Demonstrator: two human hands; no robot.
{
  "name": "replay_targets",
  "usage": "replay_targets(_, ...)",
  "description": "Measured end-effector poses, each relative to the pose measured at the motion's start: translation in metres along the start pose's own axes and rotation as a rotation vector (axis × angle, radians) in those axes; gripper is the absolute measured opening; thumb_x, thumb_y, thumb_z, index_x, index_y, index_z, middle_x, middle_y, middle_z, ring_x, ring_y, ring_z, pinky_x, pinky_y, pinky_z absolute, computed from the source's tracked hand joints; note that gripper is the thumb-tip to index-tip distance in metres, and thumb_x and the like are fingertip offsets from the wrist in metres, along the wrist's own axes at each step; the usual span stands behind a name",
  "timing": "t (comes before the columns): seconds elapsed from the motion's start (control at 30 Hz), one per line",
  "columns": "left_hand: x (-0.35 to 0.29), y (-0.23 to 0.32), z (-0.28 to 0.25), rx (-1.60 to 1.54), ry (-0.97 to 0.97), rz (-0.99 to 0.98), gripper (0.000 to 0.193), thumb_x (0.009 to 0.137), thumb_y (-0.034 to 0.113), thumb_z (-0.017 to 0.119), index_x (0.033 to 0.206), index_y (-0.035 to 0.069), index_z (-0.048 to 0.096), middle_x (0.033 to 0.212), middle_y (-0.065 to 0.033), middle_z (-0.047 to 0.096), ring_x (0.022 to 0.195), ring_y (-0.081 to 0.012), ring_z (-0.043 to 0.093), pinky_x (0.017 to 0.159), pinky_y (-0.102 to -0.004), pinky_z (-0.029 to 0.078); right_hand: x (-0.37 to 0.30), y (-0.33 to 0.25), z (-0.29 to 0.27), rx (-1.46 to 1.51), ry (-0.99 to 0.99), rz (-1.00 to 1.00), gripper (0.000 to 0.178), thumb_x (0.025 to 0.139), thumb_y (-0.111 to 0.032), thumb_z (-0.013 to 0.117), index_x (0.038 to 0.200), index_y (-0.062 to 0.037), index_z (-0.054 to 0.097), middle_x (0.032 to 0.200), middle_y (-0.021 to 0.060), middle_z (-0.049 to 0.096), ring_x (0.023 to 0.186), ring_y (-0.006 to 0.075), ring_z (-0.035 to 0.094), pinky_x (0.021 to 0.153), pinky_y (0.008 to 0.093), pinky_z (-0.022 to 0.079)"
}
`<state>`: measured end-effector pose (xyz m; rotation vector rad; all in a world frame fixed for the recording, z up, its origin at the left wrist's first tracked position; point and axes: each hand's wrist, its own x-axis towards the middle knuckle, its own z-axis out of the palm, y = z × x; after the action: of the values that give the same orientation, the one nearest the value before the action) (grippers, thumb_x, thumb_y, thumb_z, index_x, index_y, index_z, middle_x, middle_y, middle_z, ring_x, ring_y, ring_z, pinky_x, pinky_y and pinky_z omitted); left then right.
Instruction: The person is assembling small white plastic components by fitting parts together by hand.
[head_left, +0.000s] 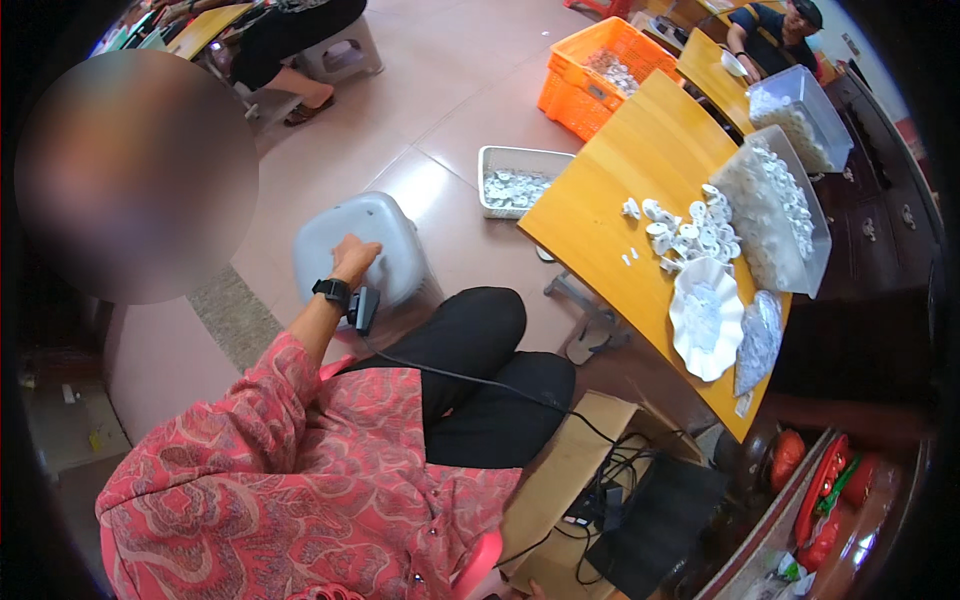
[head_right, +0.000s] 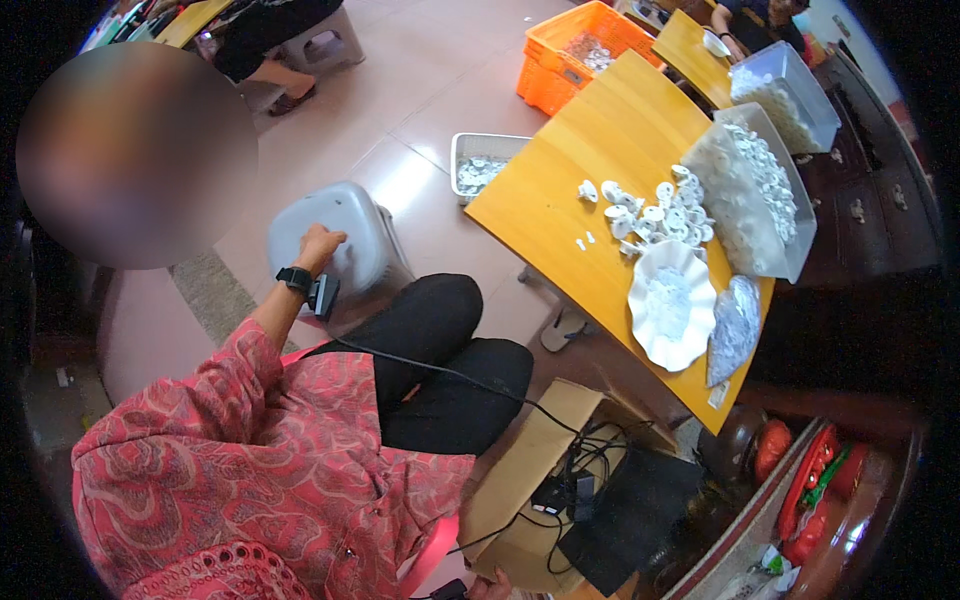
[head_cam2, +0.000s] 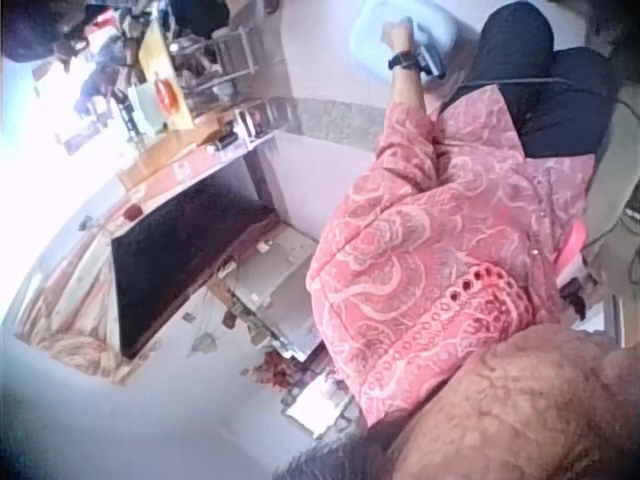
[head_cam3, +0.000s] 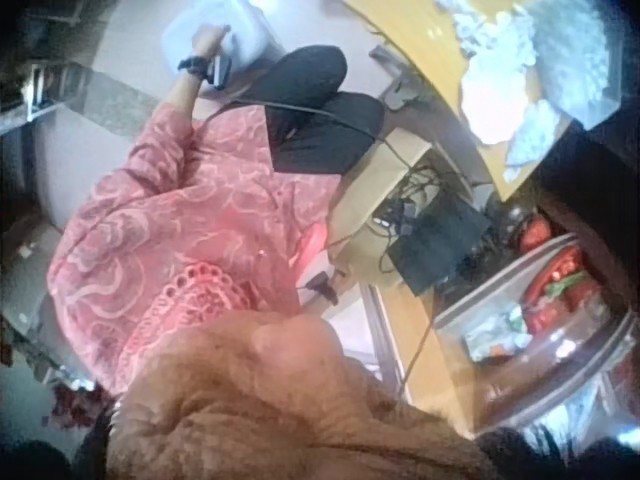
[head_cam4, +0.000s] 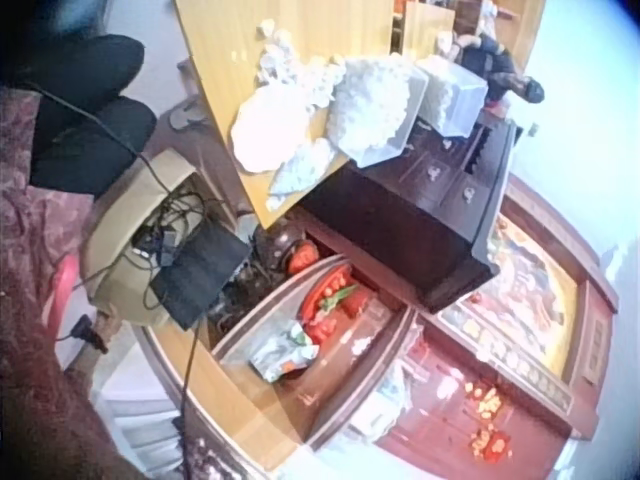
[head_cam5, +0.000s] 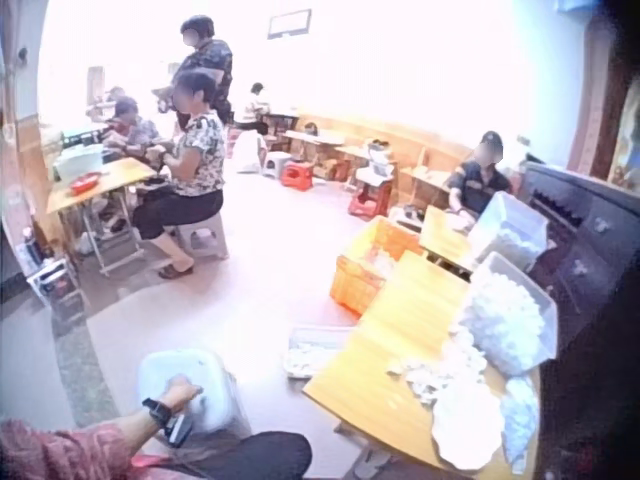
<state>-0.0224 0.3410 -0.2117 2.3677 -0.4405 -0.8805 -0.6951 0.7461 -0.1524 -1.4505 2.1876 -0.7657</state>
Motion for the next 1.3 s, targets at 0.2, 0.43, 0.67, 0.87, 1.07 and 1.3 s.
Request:
replay_targets(0.2, -0.012, 0.015, 0.013, -0.147, -0.059, -0.104, 0.063, 0.07, 0.017, 0.076, 0.118, -0.011, 0.044, 0.09, -0.0204, 0.062, 0.072, -0.0326, 0.066, 0.061, -0.038, 0.057, 0.0, 0.076, 0.018, 0.595, 0.145, 0.778, 0.051, 0.074, -0.008, 0.062, 0.125, -0.0043, 0.055, 0.119, 0.02, 0.058, 0.105, 0.0389, 0.058, 0.088, 0.0512, 0.049)
replay_targets(0.43, -0.021, 0.003, 0.023, -0.104, 0.037, 0.098, 0.083, 0.068, 0.016, 0.082, 0.13, -0.003, 0.03, 0.103, -0.0224, 0.059, 0.088, -0.0327, 0.066, 0.071, -0.0404, 0.055, 0.031, -0.022, 0.016, 1.13, 0.344, 0.986, 0.056, 0.067, 0.008, 0.055, 0.123, 0.0042, 0.048, 0.114, 0.0165, 0.056, 0.1, 0.0344, 0.061, 0.083, 0.0489, 0.055)
replay_targets(0.67, -0.067, 0.04, 0.034, 0.075, -0.227, 0.408, 0.082, 0.067, 0.018, 0.083, 0.13, 0.002, 0.032, 0.1, -0.0183, 0.057, 0.09, -0.0302, 0.06, 0.082, -0.0403, 0.05, 0.02, -0.011, -0.002, 1.167, 0.356, 0.932, 0.057, 0.064, 0.006, 0.059, 0.121, 0.0033, 0.05, 0.108, 0.0129, 0.059, 0.097, 0.0306, 0.062, 0.081, 0.0435, 0.054)
replay_targets(0.87, -0.109, 0.076, 0.077, 0.166, -0.495, 0.605, 0.078, 0.067, 0.018, 0.082, 0.128, 0.005, 0.034, 0.091, -0.015, 0.054, 0.085, -0.0293, 0.057, 0.079, -0.0411, 0.049, 0.01, -0.001, -0.013, 1.11, 0.339, 0.929, 0.053, 0.069, 0.006, 0.055, 0.122, 0.0012, 0.051, 0.113, 0.0156, 0.06, 0.105, 0.0317, 0.059, 0.087, 0.047, 0.053)
replay_targets(1.07, -0.136, 0.072, 0.154, 0.258, -0.842, 0.88, 0.069, 0.068, 0.011, 0.077, 0.125, 0.001, 0.039, 0.083, -0.0068, 0.051, 0.077, -0.0199, 0.053, 0.069, -0.0349, 0.047, 0.01, -0.02, -0.018, 1.139, 0.332, 0.981, 0.056, 0.07, 0.007, 0.056, 0.125, -0.0011, 0.049, 0.117, 0.0138, 0.057, 0.107, 0.0318, 0.058, 0.089, 0.0474, 0.052)
replay_targets(1.3, -0.157, 0.107, 0.184, 0.342, -1.329, 0.789, 0.064, 0.074, 0.011, 0.072, 0.131, -0.004, 0.048, 0.118, -0.0201, 0.056, 0.102, -0.0297, 0.06, 0.087, -0.0366, 0.051, -0.008, -0.007, -0.021, 1.163, 0.414, 0.953, 0.059, 0.07, 0.006, 0.058, 0.127, -0.0023, 0.048, 0.119, 0.013, 0.055, 0.108, 0.0317, 0.057, 0.089, 0.0472, 0.051)
